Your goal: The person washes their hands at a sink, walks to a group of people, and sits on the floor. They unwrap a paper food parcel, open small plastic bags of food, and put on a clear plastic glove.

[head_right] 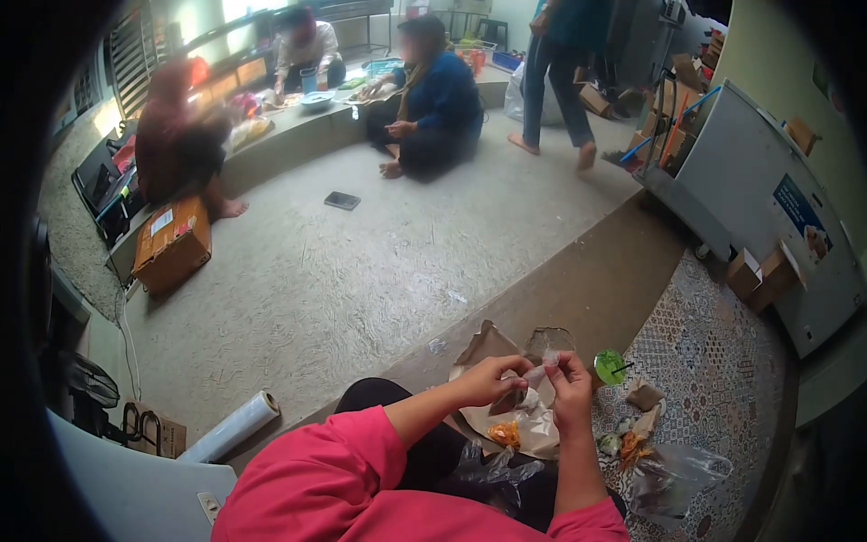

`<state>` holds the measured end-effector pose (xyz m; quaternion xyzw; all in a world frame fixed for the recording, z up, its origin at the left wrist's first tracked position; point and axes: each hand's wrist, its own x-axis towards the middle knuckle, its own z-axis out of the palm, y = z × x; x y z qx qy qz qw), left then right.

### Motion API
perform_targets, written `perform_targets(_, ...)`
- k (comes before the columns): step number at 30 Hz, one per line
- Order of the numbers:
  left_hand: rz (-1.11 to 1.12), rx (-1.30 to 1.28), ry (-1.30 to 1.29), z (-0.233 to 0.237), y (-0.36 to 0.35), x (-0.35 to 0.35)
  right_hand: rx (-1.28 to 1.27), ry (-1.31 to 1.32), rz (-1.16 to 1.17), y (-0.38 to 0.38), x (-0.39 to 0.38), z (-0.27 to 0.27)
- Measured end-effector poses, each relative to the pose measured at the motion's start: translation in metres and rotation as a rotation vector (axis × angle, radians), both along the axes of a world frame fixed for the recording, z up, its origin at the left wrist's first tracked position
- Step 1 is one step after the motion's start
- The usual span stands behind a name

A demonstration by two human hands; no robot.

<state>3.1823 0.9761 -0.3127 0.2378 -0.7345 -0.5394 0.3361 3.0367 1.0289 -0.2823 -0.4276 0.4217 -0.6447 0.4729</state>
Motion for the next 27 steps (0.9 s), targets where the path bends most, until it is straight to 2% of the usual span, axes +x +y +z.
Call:
perform_targets(3,-0.095,0.111,-0.061,0.008,0.000,0.006,-0.006,0.015,-0.026,0.003,0.003,0.000)
perform_targets(6,-0.101,-0.010,0.050,0.000,0.000,0.005,-0.010,-0.003,-0.073,0.004,0.005,0.004)
perform_targets(9,0.007,-0.154,0.082,-0.003,0.002,0.003,-0.065,0.025,-0.014,0.003,0.001,0.008)
perform_targets(11,0.032,0.054,0.160,-0.003,0.001,0.004,0.005,0.082,-0.023,0.003,0.001,0.009)
perform_targets(12,0.037,0.054,0.169,-0.004,-0.001,0.005,0.073,0.127,-0.035,0.002,0.002,0.009)
perform_targets(14,0.104,0.247,0.139,-0.010,-0.006,0.007,0.119,0.195,0.006,-0.001,0.014,0.004)
perform_targets(15,0.114,0.292,0.256,-0.014,-0.009,0.006,0.164,0.255,0.041,-0.002,0.020,-0.001)
perform_targets(16,0.112,0.290,0.251,-0.014,-0.010,0.008,0.248,0.176,0.082,-0.001,0.024,-0.008)
perform_targets(20,0.181,0.348,0.306,-0.021,-0.014,0.010,0.231,0.267,0.073,-0.006,0.026,-0.035)
perform_targets(22,0.239,0.261,0.218,-0.023,-0.011,0.009,0.240,0.256,0.058,-0.003,0.027,-0.039)
perform_targets(24,0.208,0.247,0.167,-0.021,-0.012,0.012,0.205,0.238,0.038,-0.002,0.029,-0.033)
perform_targets(26,0.131,0.386,0.282,-0.022,-0.011,0.008,0.220,0.246,0.005,0.000,0.025,-0.034)
perform_targets(27,0.123,0.352,0.278,-0.022,-0.012,0.008,0.194,0.208,-0.040,-0.001,0.020,-0.038)
